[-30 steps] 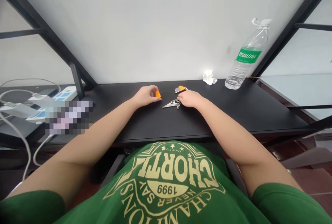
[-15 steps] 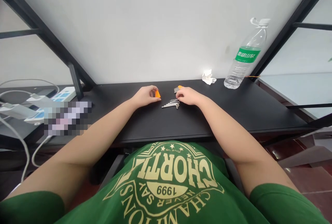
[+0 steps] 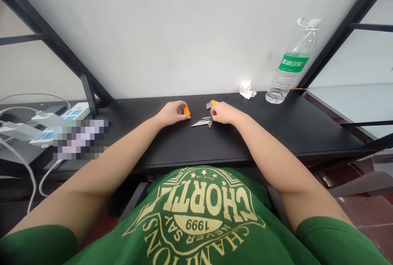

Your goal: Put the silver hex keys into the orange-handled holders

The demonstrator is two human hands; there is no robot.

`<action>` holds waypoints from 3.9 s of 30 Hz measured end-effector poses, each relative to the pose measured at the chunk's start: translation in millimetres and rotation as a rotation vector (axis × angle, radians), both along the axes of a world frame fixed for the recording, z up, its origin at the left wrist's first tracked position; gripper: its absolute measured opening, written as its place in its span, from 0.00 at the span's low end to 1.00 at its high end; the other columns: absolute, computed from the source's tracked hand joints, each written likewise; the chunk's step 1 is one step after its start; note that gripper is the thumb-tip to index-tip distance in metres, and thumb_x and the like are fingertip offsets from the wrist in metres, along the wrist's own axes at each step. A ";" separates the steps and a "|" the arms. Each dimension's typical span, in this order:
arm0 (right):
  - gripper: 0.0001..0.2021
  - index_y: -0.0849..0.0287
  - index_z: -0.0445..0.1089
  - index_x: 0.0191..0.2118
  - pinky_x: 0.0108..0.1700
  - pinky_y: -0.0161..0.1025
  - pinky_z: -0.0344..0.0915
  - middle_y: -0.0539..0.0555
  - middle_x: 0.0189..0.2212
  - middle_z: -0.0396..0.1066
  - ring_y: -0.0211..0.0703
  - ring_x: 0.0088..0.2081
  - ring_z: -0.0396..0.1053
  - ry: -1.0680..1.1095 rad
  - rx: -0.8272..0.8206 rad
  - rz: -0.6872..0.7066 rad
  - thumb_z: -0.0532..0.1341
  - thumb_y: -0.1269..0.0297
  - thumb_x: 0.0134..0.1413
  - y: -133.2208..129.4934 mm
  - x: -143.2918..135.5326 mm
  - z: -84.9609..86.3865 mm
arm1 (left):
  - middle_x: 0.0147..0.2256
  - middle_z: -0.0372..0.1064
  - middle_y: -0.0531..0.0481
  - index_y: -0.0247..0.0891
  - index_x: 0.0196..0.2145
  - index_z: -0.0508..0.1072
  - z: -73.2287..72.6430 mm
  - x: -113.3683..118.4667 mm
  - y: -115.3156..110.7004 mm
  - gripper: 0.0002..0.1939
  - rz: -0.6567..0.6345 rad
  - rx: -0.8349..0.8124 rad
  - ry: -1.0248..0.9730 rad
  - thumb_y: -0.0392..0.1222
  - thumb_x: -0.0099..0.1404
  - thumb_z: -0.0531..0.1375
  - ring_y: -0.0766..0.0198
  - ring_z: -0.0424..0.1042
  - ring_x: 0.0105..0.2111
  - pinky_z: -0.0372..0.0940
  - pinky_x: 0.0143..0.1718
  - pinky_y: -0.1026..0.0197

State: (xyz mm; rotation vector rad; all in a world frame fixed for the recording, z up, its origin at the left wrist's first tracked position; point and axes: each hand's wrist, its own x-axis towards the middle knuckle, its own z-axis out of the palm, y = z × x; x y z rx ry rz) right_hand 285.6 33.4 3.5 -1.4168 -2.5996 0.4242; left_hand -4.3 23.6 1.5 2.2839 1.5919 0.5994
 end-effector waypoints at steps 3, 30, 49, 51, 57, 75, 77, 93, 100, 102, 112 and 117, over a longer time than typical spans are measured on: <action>0.02 0.56 0.74 0.32 0.35 0.38 0.62 0.53 0.34 0.77 0.43 0.34 0.71 -0.013 -0.014 -0.009 0.65 0.70 0.54 -3.5 -1.9 3.0 | 0.34 0.76 0.52 0.41 0.47 0.75 0.8 0.9 -0.7 0.25 -0.001 -0.004 -0.002 0.53 0.56 0.73 0.61 0.73 0.32 0.65 0.35 0.59; 0.04 0.54 0.75 0.33 0.35 0.38 0.65 0.52 0.39 0.79 0.43 0.35 0.73 0.058 -0.127 -0.120 0.65 0.70 0.52 8.4 10.7 4.3 | 0.32 0.74 0.52 0.41 0.47 0.75 0.6 0.2 1.2 0.24 -0.031 -0.021 0.021 0.53 0.57 0.73 0.60 0.73 0.32 0.65 0.36 0.59; 0.03 0.55 0.78 0.33 0.35 0.37 0.65 0.52 0.37 0.79 0.44 0.36 0.74 0.109 -0.205 -0.227 0.66 0.69 0.52 11.0 13.6 7.1 | 0.31 0.73 0.53 0.42 0.47 0.75 -0.4 -0.6 1.7 0.24 -0.029 -0.031 0.026 0.53 0.57 0.73 0.61 0.72 0.31 0.64 0.35 0.59; 0.02 0.56 0.77 0.33 0.35 0.37 0.65 0.53 0.36 0.79 0.44 0.35 0.74 0.111 -0.214 -0.268 0.67 0.69 0.52 11.4 15.1 7.6 | 0.31 0.74 0.52 0.42 0.48 0.75 -0.6 -0.9 2.1 0.24 -0.034 -0.031 0.026 0.53 0.57 0.73 0.61 0.72 0.32 0.64 0.36 0.59; 0.02 0.57 0.76 0.31 0.36 0.37 0.67 0.54 0.35 0.79 0.43 0.33 0.75 0.167 -0.244 -0.254 0.66 0.70 0.53 15.2 22.9 4.4 | 0.32 0.73 0.52 0.42 0.48 0.75 0.1 -0.6 1.5 0.24 -0.030 -0.039 0.031 0.53 0.57 0.73 0.60 0.72 0.32 0.64 0.36 0.58; 0.05 0.55 0.70 0.32 0.34 0.38 0.69 0.52 0.32 0.78 0.44 0.31 0.77 0.118 -0.191 -0.158 0.67 0.71 0.51 3.9 32.3 14.1 | 0.32 0.73 0.52 0.42 0.49 0.75 -2.9 -2.2 4.7 0.25 -0.030 -0.039 0.034 0.53 0.57 0.73 0.60 0.72 0.32 0.64 0.35 0.59; 0.04 0.55 0.71 0.32 0.33 0.38 0.68 0.51 0.32 0.78 0.44 0.31 0.77 0.087 -0.176 -0.110 0.66 0.71 0.52 0.0 28.5 16.3 | 0.32 0.73 0.52 0.42 0.49 0.75 -2.1 -1.6 4.0 0.25 -0.030 -0.037 0.032 0.53 0.57 0.73 0.60 0.72 0.32 0.63 0.35 0.59; 0.10 0.53 0.81 0.39 0.42 0.40 0.66 0.55 0.42 0.80 0.48 0.41 0.74 -0.079 0.003 0.114 0.61 0.70 0.60 -1.1 5.8 9.9 | 0.30 0.72 0.53 0.40 0.49 0.75 -0.9 -0.2 3.1 0.25 -0.038 -0.022 0.048 0.53 0.57 0.72 0.61 0.71 0.30 0.63 0.36 0.59; 0.12 0.53 0.80 0.41 0.41 0.40 0.65 0.52 0.40 0.79 0.46 0.40 0.74 0.003 -0.048 0.168 0.60 0.72 0.60 -8.1 -0.6 11.8 | 0.30 0.72 0.53 0.41 0.47 0.76 -2.4 -0.1 3.5 0.23 -0.052 -0.008 0.031 0.52 0.57 0.72 0.61 0.71 0.30 0.63 0.35 0.58; 0.12 0.54 0.80 0.42 0.42 0.40 0.65 0.53 0.41 0.78 0.46 0.41 0.73 0.023 0.010 0.132 0.59 0.71 0.61 -5.8 2.1 11.0 | 0.29 0.72 0.53 0.41 0.48 0.76 -2.5 -0.1 3.5 0.24 -0.048 -0.007 0.029 0.52 0.57 0.72 0.61 0.70 0.29 0.63 0.35 0.58; 0.05 0.55 0.75 0.33 0.36 0.39 0.63 0.55 0.39 0.77 0.44 0.35 0.70 -0.082 -0.051 -0.062 0.63 0.71 0.55 0.2 11.6 11.3 | 0.29 0.72 0.53 0.41 0.47 0.76 -2.6 -1.5 4.7 0.23 -0.048 -0.009 0.017 0.51 0.57 0.73 0.61 0.70 0.28 0.63 0.33 0.58; 0.03 0.54 0.76 0.34 0.36 0.40 0.63 0.54 0.39 0.78 0.45 0.35 0.71 -0.062 -0.165 -0.072 0.64 0.66 0.58 -15.0 3.9 21.5 | 0.29 0.72 0.53 0.41 0.49 0.76 -3.8 -1.2 4.4 0.25 -0.039 -0.007 0.031 0.52 0.57 0.73 0.60 0.71 0.29 0.63 0.34 0.58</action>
